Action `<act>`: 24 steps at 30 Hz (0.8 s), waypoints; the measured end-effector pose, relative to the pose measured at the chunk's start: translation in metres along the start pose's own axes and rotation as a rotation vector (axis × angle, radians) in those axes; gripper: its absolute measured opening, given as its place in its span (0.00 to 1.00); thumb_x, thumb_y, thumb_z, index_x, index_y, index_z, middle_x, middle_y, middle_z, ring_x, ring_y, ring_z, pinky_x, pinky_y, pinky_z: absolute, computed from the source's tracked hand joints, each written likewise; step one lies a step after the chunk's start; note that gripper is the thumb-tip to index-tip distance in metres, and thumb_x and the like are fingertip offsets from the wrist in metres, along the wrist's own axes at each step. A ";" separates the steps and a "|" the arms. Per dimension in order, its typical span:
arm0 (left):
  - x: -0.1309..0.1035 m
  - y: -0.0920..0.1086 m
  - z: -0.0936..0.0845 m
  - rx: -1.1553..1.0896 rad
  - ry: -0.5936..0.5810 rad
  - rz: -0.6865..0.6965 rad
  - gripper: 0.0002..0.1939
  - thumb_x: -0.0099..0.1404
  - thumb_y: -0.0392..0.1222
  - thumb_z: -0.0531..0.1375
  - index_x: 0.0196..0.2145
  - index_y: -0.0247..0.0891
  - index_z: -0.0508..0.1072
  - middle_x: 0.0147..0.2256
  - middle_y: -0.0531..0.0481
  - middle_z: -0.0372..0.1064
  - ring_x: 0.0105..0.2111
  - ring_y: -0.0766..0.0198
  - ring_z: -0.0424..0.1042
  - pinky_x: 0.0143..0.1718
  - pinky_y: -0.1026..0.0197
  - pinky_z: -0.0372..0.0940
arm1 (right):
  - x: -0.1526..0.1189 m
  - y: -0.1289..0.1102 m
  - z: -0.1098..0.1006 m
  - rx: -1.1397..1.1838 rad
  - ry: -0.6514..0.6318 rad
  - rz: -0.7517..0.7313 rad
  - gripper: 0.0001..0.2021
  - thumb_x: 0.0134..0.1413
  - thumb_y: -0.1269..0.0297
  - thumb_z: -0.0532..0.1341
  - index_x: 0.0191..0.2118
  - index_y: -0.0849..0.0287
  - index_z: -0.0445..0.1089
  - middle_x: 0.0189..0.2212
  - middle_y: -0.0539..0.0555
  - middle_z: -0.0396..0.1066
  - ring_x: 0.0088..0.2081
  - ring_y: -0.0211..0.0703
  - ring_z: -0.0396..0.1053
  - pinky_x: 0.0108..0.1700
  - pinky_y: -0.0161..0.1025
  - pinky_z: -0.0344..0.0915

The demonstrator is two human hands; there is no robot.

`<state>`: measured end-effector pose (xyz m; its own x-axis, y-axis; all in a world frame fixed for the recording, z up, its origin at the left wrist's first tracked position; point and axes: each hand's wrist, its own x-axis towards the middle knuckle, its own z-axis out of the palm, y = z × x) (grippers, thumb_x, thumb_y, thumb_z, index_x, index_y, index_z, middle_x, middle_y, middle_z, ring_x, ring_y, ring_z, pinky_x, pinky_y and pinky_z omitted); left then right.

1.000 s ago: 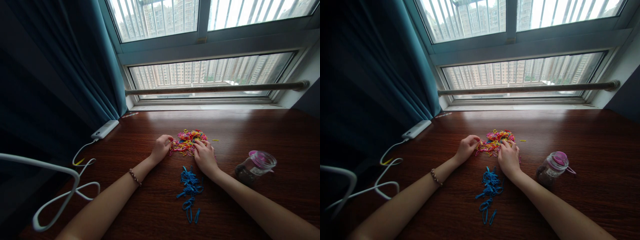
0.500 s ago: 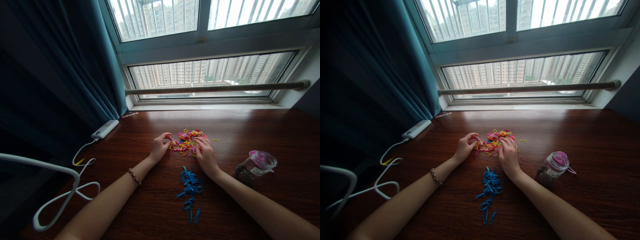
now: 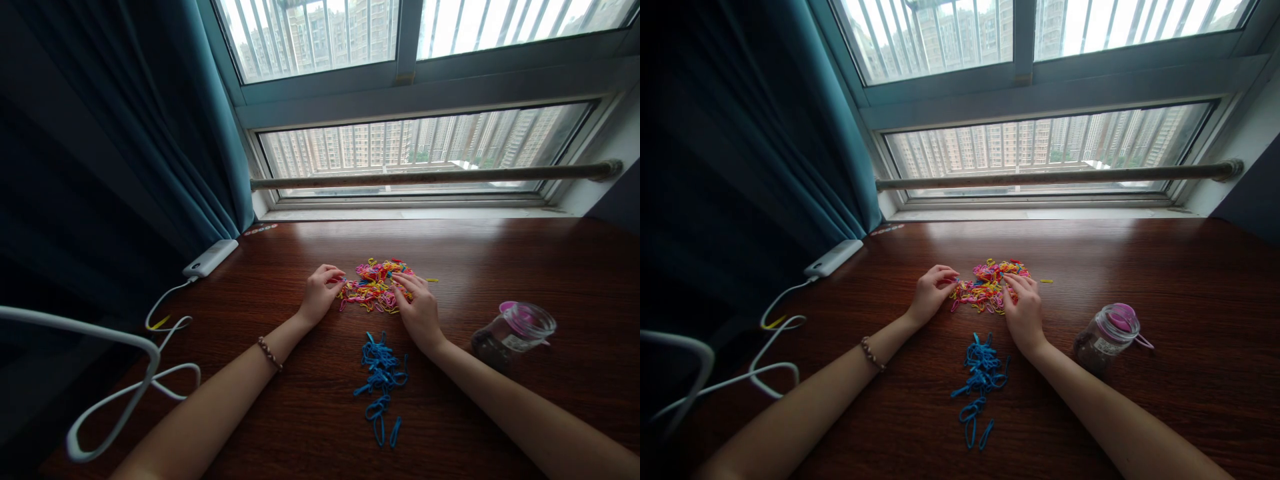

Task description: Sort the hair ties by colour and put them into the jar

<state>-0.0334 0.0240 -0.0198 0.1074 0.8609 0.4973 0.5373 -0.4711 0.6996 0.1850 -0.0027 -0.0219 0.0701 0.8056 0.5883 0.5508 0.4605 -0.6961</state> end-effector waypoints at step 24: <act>0.000 -0.003 0.000 0.078 0.081 -0.103 0.11 0.59 0.46 0.55 0.31 0.36 0.72 0.31 0.48 0.71 0.32 0.62 0.70 0.36 0.60 0.66 | -0.008 -0.026 -0.008 0.272 -0.206 -0.092 0.03 0.49 0.69 0.58 0.29 0.57 0.69 0.27 0.51 0.70 0.30 0.39 0.68 0.35 0.36 0.65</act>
<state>-0.0354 0.0254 -0.0222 -0.0175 0.8843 0.4666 0.6059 -0.3618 0.7085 0.1769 -0.0241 -0.0058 -0.1539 0.8017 0.5775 0.3037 0.5946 -0.7445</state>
